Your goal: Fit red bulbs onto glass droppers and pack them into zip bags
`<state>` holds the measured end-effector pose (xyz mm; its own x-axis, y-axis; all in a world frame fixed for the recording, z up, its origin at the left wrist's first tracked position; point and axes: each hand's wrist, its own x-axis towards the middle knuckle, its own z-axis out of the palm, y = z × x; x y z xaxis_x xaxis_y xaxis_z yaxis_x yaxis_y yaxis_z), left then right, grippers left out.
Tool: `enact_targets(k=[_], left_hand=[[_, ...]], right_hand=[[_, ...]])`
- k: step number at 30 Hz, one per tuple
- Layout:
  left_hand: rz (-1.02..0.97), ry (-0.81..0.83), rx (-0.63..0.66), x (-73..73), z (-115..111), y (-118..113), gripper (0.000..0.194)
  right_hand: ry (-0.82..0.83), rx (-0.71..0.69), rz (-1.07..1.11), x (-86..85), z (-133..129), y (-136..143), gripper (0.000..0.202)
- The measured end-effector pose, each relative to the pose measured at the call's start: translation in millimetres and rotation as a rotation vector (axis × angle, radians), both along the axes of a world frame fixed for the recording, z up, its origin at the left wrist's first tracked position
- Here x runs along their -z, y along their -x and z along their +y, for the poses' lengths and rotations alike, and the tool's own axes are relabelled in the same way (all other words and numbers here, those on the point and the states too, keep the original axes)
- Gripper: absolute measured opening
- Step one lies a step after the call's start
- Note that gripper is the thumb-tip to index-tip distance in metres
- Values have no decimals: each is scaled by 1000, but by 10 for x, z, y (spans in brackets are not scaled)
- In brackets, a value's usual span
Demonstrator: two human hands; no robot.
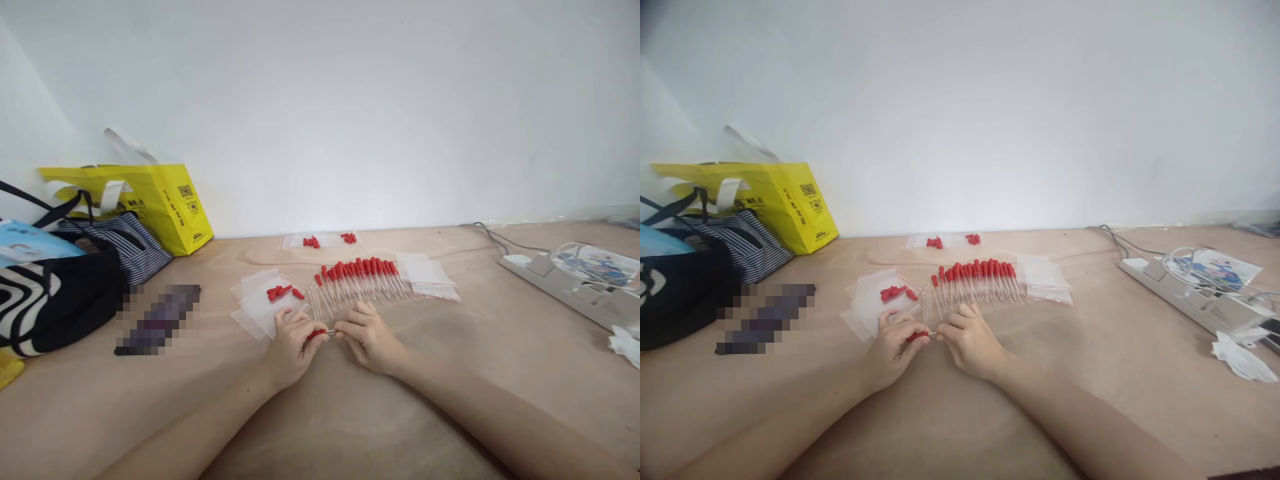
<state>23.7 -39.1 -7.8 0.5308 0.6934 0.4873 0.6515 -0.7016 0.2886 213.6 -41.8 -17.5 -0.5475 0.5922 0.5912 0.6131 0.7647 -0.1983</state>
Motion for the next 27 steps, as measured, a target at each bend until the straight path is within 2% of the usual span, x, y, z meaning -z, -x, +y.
enact_targets(k=[6,14,19,27], left_hand=[[10,5,-23,-47,21,76,11],[-15,-58,-27,-19,6,78,22],[-45,-84,-8,-18,25,88,21],[-16,-47,-16,-16,73,124,14]], right_hand=[[29,-9,2,-15,18,-46,21],[9,-31,6,7,7,-47,21],[12,-20,26,-18,-3,-61,23],[5,104,-78,-65,-8,-131,17]])
